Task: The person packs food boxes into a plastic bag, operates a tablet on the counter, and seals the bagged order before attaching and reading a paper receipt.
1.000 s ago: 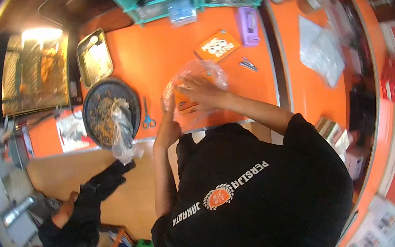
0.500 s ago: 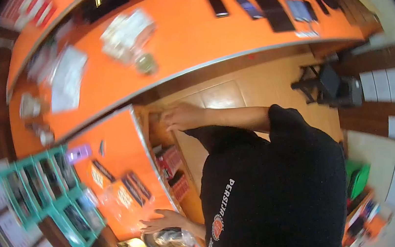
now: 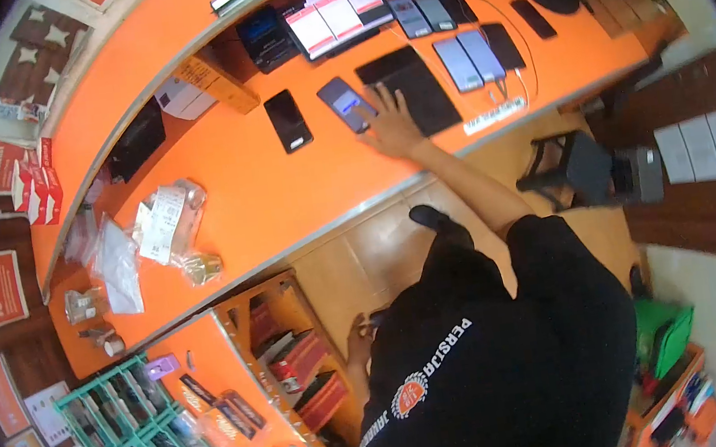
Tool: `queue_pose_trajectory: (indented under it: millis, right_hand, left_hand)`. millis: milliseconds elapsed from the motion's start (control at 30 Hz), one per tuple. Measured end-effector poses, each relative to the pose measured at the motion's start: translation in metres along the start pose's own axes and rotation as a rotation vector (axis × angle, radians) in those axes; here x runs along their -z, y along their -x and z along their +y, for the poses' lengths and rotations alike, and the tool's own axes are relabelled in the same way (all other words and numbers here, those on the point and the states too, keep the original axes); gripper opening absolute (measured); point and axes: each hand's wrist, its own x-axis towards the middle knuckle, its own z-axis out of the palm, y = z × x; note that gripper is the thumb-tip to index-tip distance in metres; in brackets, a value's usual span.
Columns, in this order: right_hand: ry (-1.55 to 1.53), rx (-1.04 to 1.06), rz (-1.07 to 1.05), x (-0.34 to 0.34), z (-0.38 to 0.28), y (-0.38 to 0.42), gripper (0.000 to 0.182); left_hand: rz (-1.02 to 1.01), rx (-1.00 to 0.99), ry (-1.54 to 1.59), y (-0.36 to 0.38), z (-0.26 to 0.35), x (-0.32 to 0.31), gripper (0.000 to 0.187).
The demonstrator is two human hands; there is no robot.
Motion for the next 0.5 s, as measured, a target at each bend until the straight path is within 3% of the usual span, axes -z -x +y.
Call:
queue_pose_trajectory:
  millis: [33, 67, 133, 200, 333, 433, 500]
  right_hand:
    - [-0.009, 0.012, -0.086, -0.002, 0.007, -0.018, 0.067]
    - [-0.031, 0.022, -0.114, -0.001, 0.013, -0.028, 0.067]
    - [-0.078, 0.082, -0.139, 0.001, 0.022, -0.043, 0.064]
    - [-0.052, 0.141, -0.087, -0.005, 0.036, -0.048, 0.062]
    - [-0.125, 0.182, -0.198, -0.002, 0.06, -0.056, 0.068]
    - [-0.214, 0.225, -0.064, -0.002, 0.087, -0.076, 0.053]
    - [-0.388, 0.028, 0.045, 0.005, 0.109, -0.109, 0.043]
  left_hand:
    - [-0.001, 0.015, 0.014, -0.016, 0.007, -0.014, 0.039]
    - [0.187, -0.105, -0.178, -0.016, 0.028, -0.028, 0.037]
    - [0.262, -0.012, -0.098, -0.014, 0.086, -0.058, 0.034]
    - [0.221, 0.077, -0.019, -0.011, 0.1, -0.08, 0.034]
    - [0.199, 0.201, 0.033, -0.002, 0.107, -0.104, 0.034]
    - [0.198, 0.262, 0.043, 0.003, 0.111, -0.114, 0.033]
    - [0.201, 0.297, 0.06, 0.005, 0.112, -0.122, 0.033]
